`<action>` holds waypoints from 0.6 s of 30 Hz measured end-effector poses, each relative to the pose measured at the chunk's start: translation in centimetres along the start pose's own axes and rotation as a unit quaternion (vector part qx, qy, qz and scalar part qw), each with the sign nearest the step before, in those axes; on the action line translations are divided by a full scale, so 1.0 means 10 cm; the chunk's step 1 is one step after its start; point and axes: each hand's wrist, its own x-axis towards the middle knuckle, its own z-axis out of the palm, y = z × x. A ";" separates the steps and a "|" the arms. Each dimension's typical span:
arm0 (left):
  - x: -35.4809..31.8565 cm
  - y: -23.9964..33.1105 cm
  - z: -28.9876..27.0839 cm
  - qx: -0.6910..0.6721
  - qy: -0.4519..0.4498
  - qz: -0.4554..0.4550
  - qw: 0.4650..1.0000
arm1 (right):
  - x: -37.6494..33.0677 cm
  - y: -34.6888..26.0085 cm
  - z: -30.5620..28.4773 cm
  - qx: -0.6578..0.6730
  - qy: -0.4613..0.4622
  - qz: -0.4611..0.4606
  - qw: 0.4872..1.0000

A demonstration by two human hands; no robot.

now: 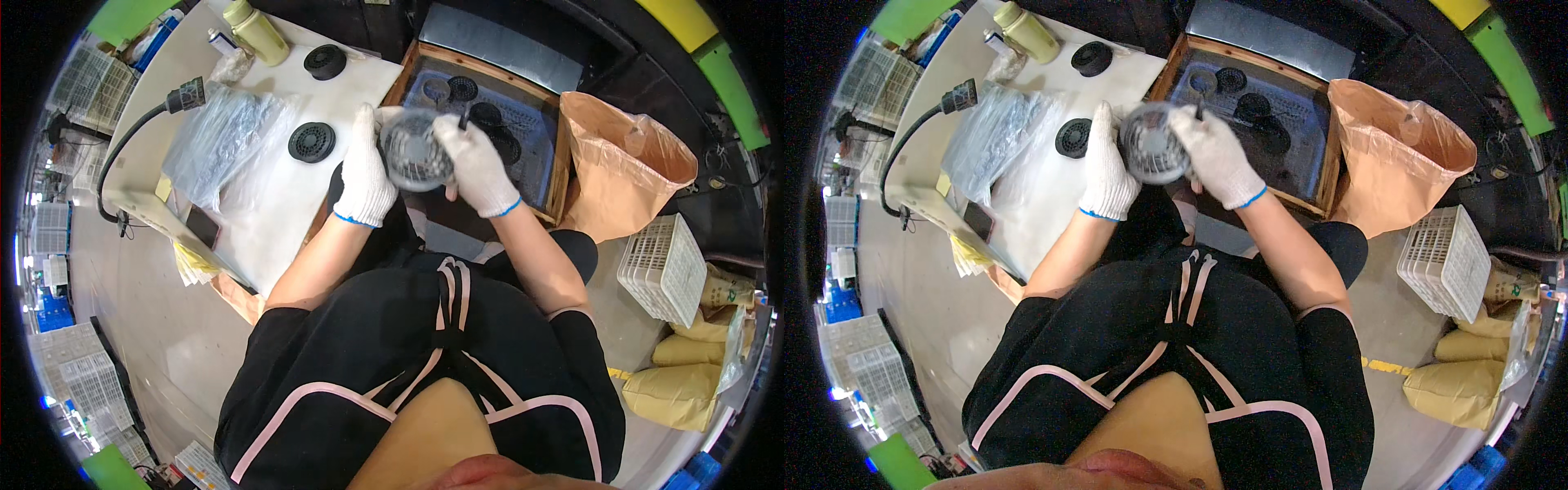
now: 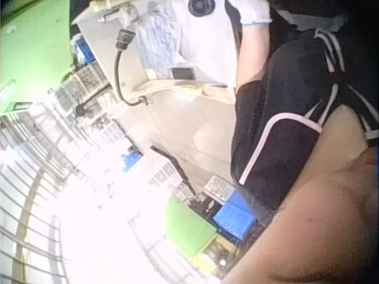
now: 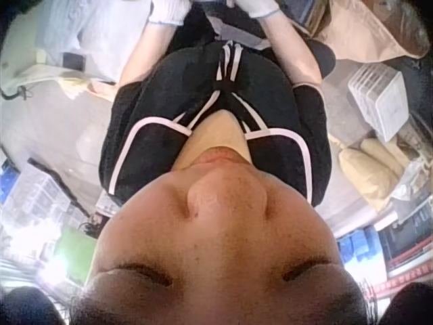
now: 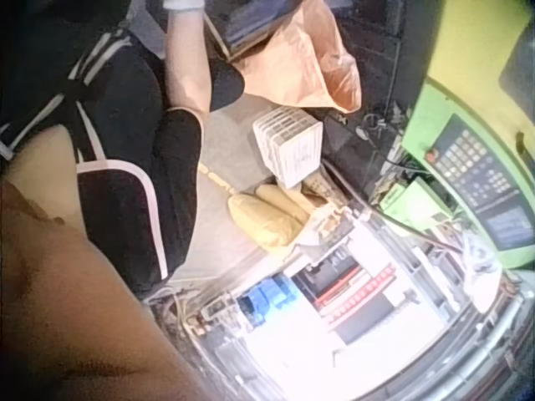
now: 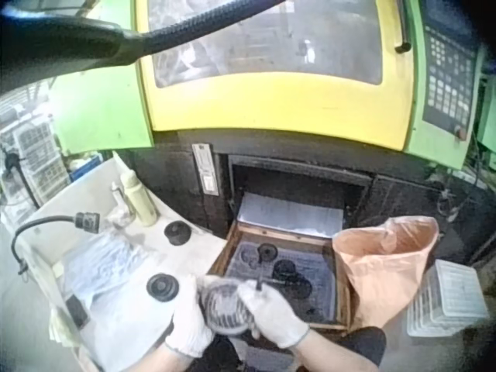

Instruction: Inspecting, cleaning, and sorting black circular plastic parts at an industrial workstation.

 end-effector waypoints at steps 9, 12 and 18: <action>-0.02 -0.03 -0.25 0.192 -0.020 0.034 0.981 | -0.03 -0.08 0.04 -0.105 -0.062 0.062 0.991; 0.00 0.02 -0.18 0.232 0.017 0.047 0.971 | 0.04 0.28 0.14 0.095 -0.059 0.077 0.991; 0.23 -0.04 -0.49 0.373 -0.045 0.090 0.922 | 0.17 0.43 0.06 0.048 -0.090 0.064 0.993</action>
